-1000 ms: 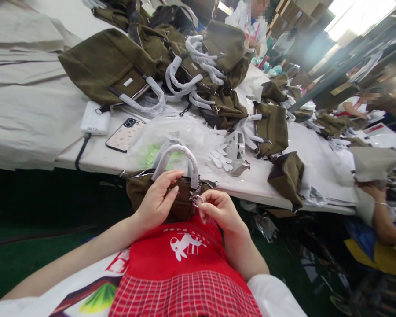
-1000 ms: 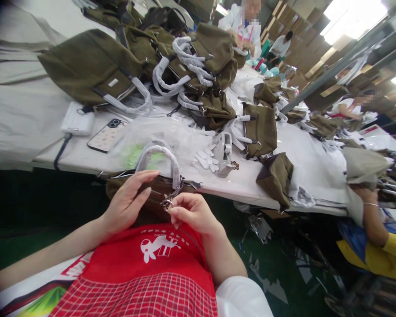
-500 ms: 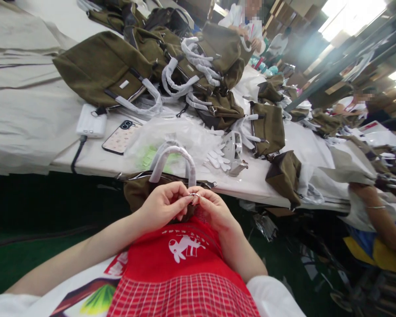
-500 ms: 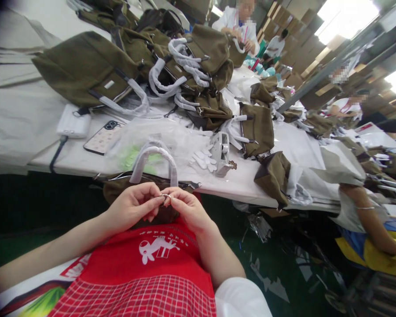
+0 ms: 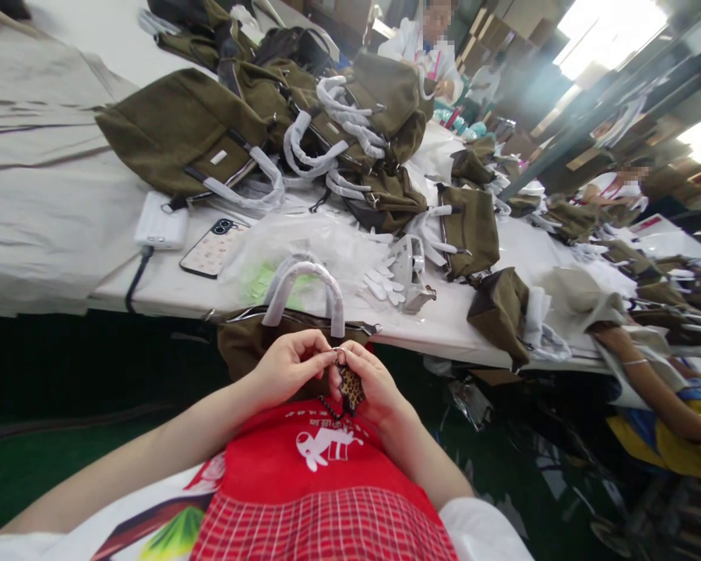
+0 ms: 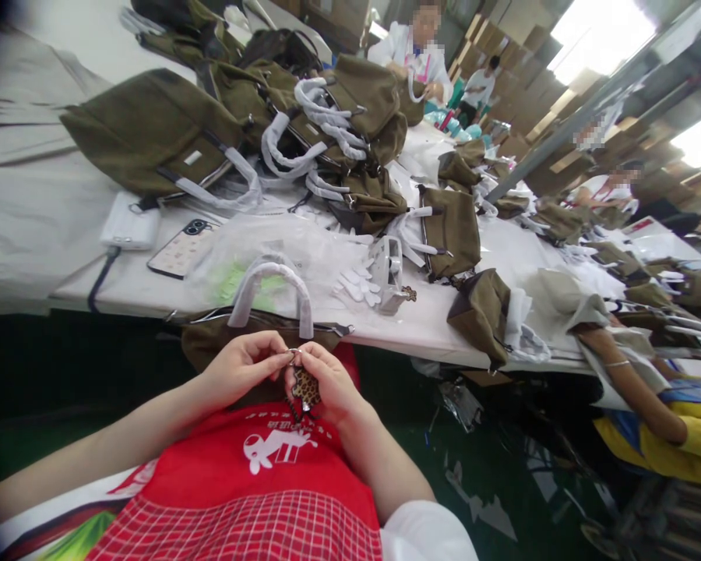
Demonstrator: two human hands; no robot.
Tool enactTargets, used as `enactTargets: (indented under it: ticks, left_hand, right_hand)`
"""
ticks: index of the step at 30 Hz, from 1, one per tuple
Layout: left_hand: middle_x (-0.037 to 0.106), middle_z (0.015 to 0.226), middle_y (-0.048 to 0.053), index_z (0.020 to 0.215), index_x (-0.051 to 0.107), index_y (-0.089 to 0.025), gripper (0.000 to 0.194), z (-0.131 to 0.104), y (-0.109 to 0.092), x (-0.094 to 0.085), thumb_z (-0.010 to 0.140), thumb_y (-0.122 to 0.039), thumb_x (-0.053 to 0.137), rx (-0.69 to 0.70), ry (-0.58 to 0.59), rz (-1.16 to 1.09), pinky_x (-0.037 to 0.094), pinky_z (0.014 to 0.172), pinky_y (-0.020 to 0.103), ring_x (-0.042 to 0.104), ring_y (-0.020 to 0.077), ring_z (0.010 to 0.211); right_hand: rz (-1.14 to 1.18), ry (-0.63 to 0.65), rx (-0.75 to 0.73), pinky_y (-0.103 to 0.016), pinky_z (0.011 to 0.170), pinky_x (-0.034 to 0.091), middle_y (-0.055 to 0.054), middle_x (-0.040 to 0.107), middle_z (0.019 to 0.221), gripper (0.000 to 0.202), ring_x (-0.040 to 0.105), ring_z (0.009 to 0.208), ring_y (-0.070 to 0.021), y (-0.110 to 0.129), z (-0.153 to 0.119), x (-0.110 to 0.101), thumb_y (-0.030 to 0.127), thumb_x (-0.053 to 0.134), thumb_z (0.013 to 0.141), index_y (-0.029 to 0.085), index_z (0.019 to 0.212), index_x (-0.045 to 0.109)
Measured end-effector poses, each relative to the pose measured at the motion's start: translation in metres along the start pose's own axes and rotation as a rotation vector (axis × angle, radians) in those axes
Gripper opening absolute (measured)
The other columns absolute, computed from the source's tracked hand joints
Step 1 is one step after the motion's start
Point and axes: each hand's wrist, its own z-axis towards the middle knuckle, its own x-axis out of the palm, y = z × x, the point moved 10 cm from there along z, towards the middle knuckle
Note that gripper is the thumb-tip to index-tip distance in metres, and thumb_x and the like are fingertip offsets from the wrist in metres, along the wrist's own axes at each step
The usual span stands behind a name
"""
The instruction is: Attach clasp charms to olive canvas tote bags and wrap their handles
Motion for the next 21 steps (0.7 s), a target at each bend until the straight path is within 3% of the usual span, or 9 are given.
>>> enactTargets:
  ticks: [6,11,13,17,21]
  left_hand:
    - [0.066,0.065,0.000,0.077,0.060,-0.018,0.027,0.013,0.007,0.002,0.087,-0.043,0.059,0.046,0.096,0.258,0.044,0.058,0.025,0.059,0.0134,0.059]
    - [0.066,0.076,0.006,0.092,0.061,-0.017,0.038,0.044,0.006,-0.037,0.081,-0.053,0.061,0.039,-0.201,0.799,0.038,0.060,0.030,0.058,0.0195,0.067]
    - [0.065,0.073,0.004,0.091,0.062,-0.018,0.039,0.058,0.014,-0.036,0.077,-0.053,0.065,-0.011,-0.176,0.918,0.035,0.058,0.030,0.057,0.0193,0.064]
    - [0.059,0.062,-0.002,0.084,0.064,-0.019,0.033,0.083,0.026,-0.029,0.070,-0.048,0.070,-0.135,-0.087,0.921,0.032,0.052,0.027,0.053,0.0161,0.056]
    - [0.067,0.071,0.001,0.079,0.068,-0.019,0.027,0.095,0.011,-0.031,0.072,-0.045,0.068,-0.130,-0.062,0.869,0.041,0.061,0.027,0.060,0.0180,0.068]
  right_hand:
    - [-0.014,-0.104,-0.022,-0.018,0.043,0.038,0.002,0.061,0.059,0.027,0.050,0.045,-0.0096,-0.002,-0.005,-0.018,0.041,0.067,0.081,0.020,0.078,0.051]
    - [-0.035,-0.189,-0.056,-0.018,0.045,0.037,0.001,0.061,0.058,0.025,0.050,0.046,-0.0095,-0.001,-0.008,-0.040,0.038,0.067,0.079,0.019,0.075,0.051]
    - [-0.047,-0.184,-0.042,-0.018,0.046,0.037,0.001,0.062,0.058,0.025,0.051,0.047,-0.0097,-0.006,-0.008,-0.044,0.039,0.067,0.078,0.019,0.075,0.051]
    - [-0.069,-0.182,0.001,-0.018,0.046,0.036,0.001,0.062,0.057,0.026,0.051,0.047,-0.0092,-0.020,-0.001,-0.048,0.039,0.068,0.076,0.019,0.074,0.052]
    - [-0.077,-0.208,0.015,-0.019,0.043,0.034,0.001,0.061,0.054,0.024,0.048,0.044,-0.0089,-0.025,0.013,-0.051,0.038,0.067,0.073,0.019,0.073,0.053]
